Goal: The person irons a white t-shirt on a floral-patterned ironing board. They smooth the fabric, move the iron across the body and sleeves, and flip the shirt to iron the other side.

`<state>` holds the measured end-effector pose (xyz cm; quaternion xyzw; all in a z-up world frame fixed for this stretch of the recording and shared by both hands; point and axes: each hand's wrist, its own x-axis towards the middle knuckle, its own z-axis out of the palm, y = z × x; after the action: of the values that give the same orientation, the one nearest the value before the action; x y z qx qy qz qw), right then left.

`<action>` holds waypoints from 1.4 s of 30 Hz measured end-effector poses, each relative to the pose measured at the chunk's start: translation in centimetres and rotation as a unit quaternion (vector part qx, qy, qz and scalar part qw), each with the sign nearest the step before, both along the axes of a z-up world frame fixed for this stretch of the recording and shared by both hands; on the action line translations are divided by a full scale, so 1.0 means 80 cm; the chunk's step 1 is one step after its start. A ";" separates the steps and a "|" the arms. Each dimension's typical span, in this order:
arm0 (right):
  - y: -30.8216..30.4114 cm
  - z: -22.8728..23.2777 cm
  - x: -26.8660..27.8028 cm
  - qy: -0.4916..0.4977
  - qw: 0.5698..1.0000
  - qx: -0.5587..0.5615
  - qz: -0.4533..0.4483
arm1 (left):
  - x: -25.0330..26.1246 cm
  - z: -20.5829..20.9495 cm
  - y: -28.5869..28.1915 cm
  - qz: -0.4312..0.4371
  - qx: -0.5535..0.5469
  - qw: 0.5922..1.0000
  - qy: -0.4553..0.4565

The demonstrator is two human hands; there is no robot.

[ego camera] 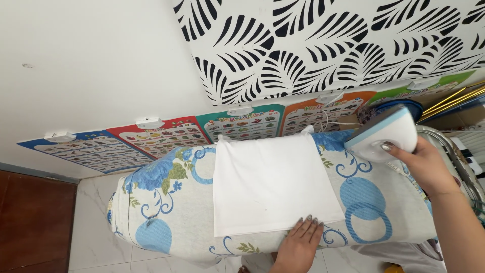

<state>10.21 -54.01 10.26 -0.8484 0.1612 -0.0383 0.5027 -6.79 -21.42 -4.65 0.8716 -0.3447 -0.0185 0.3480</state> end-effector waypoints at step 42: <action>0.463 0.003 -0.090 0.088 0.754 -0.381 0.528 | 0.095 0.004 0.325 0.427 -0.086 0.840 0.325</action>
<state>3.03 -16.99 10.52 -0.9197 -0.2964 0.2498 0.0617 0.82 4.57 -4.32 0.8431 0.1943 -0.1204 0.4868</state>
